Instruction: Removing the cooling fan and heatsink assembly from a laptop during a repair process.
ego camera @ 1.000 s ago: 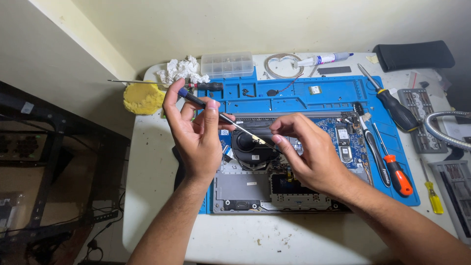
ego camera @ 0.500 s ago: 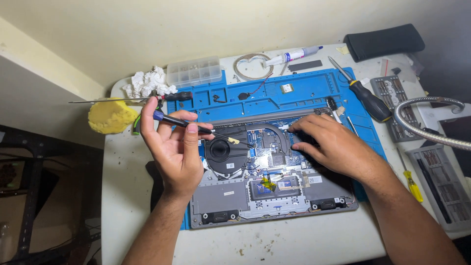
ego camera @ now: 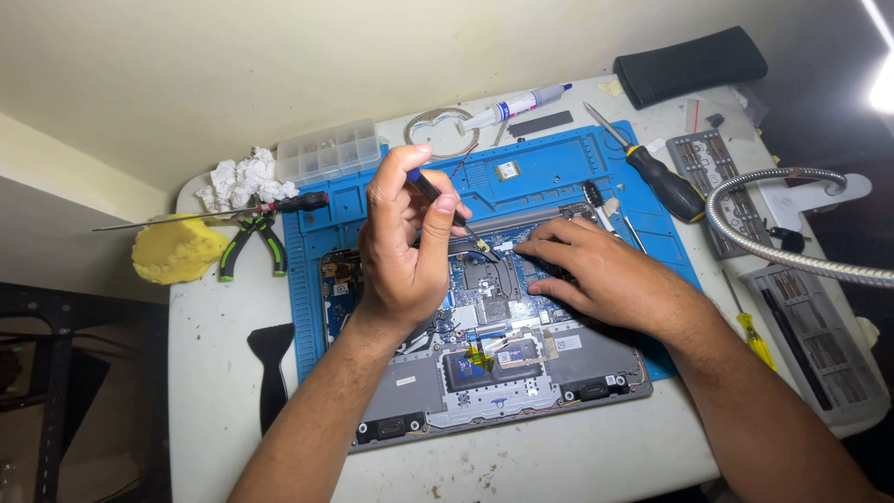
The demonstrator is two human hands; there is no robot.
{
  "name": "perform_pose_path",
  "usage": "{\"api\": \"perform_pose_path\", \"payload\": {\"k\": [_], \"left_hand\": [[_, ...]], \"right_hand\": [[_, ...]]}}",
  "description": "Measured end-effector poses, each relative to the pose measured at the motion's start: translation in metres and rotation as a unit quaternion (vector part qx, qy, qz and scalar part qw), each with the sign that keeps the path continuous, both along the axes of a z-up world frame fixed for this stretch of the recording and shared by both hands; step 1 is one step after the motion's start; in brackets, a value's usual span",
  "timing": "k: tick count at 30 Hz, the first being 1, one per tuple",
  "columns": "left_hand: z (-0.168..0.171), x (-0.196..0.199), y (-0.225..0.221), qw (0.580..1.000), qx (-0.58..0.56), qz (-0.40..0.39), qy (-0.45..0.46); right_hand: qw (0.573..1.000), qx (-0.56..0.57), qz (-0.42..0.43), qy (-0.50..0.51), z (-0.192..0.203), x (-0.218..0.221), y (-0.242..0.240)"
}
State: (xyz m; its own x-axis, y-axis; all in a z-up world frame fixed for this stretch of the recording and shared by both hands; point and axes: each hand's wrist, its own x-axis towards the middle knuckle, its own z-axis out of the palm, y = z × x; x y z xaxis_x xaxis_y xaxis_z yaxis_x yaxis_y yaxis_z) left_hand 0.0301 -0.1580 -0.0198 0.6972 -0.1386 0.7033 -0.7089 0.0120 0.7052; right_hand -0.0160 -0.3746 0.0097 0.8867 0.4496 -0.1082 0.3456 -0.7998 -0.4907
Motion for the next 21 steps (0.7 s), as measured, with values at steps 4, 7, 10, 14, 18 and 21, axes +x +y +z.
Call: {"api": "perform_pose_path", "payload": {"k": [4,7,10,14,18,21], "left_hand": [[0.008,0.001,0.010,1.000,0.014,0.011,-0.017],[0.031,-0.004,0.037,0.999,-0.015,0.034,0.003],[0.054,-0.016,0.061,0.988,0.004,0.101,0.119],[0.051,-0.027,0.084,0.977,-0.007,0.144,0.156],[0.038,-0.029,0.105,0.979,0.036,0.159,0.125],[0.034,-0.027,0.112,0.980,0.039,0.171,0.099]], "right_hand": [[1.000,-0.001,0.015,-0.001,-0.011,0.001,-0.005],[1.000,-0.009,0.017,-0.022,-0.025,0.002,-0.010],[0.992,0.003,0.072,-0.101,-0.048,0.002,-0.018],[0.988,0.008,0.090,-0.127,-0.047,-0.002,-0.009],[0.985,0.004,0.101,-0.137,-0.044,-0.005,-0.003],[0.977,0.037,0.106,-0.179,-0.037,-0.013,0.013]]}}
